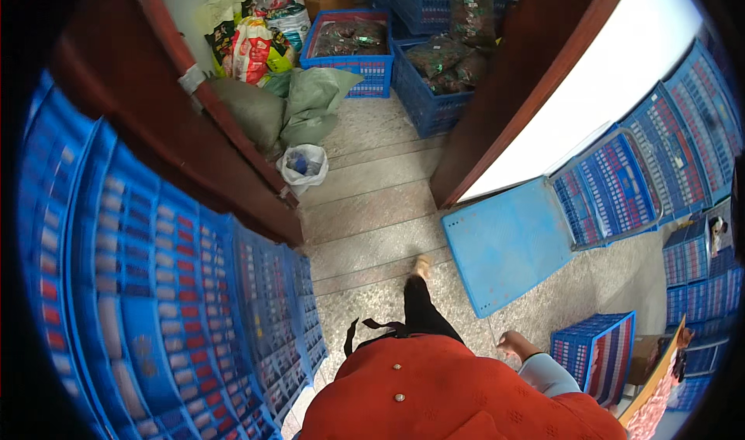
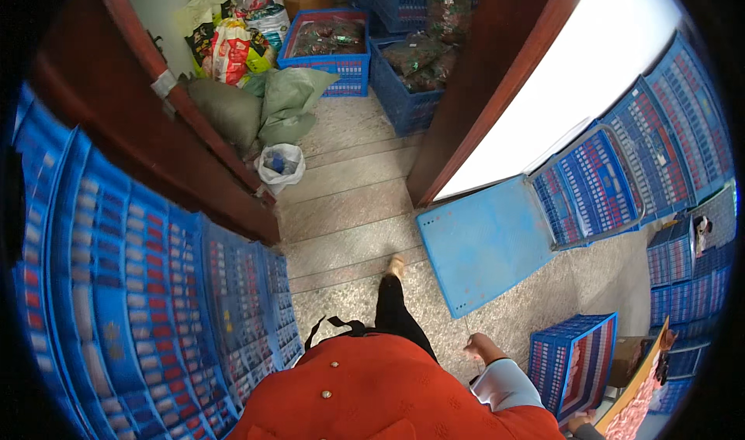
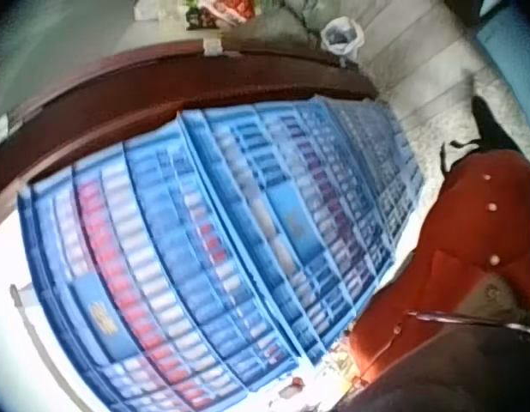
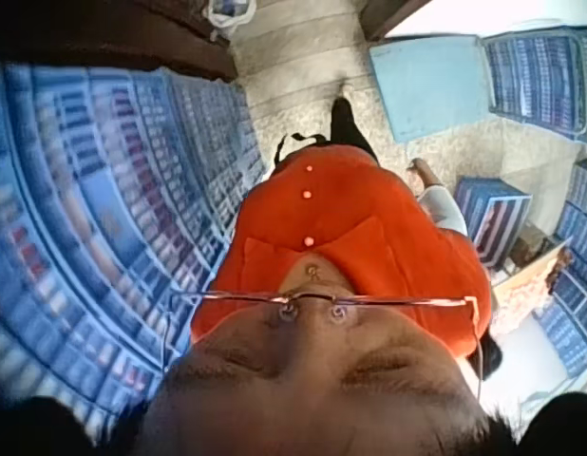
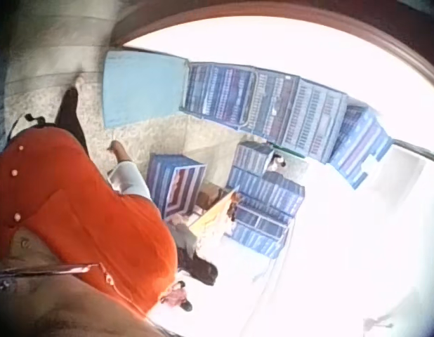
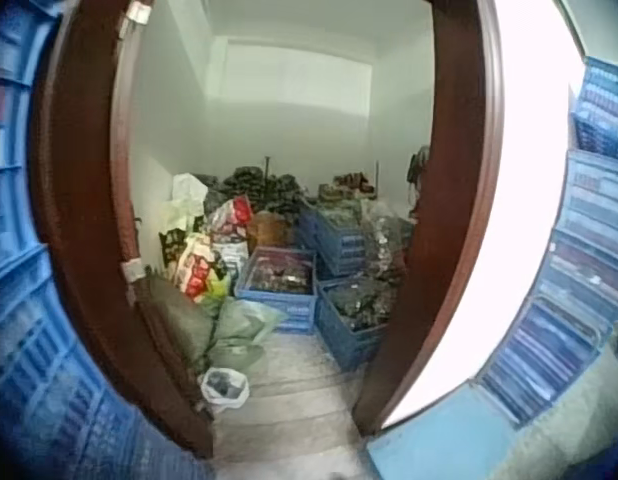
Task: Assembling blue plastic circular components with internal circuit boards using a handheld pneumatic screwdriver.
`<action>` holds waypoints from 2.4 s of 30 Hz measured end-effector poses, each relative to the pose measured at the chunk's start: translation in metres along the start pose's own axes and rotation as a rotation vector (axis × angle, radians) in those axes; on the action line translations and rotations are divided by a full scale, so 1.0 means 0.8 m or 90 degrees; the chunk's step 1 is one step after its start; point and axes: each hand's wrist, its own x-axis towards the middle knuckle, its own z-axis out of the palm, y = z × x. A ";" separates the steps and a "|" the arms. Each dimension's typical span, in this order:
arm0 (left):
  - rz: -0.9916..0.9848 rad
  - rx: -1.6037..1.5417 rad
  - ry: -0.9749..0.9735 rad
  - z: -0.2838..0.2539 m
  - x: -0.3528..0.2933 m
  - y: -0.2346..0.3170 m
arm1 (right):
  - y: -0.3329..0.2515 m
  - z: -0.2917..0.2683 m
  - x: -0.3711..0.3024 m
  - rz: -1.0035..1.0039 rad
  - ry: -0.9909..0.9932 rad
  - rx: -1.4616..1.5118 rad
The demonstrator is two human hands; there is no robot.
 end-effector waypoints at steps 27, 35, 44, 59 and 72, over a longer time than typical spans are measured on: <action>-0.169 -0.070 -0.033 -0.410 0.495 0.168 | -0.642 -0.678 0.290 -0.304 0.196 0.020; -0.074 -0.065 0.006 -0.581 0.746 0.341 | -0.671 -0.800 0.413 -0.277 0.185 0.042; -0.085 0.061 -0.104 -0.648 0.904 0.445 | -0.631 -1.026 0.467 -0.083 0.245 0.128; 0.776 0.170 0.120 -0.838 1.294 1.289 | -0.443 -1.305 0.531 -0.082 0.616 0.582; 0.774 0.501 0.550 -0.762 1.309 1.608 | -0.307 -1.662 0.805 0.105 1.005 0.736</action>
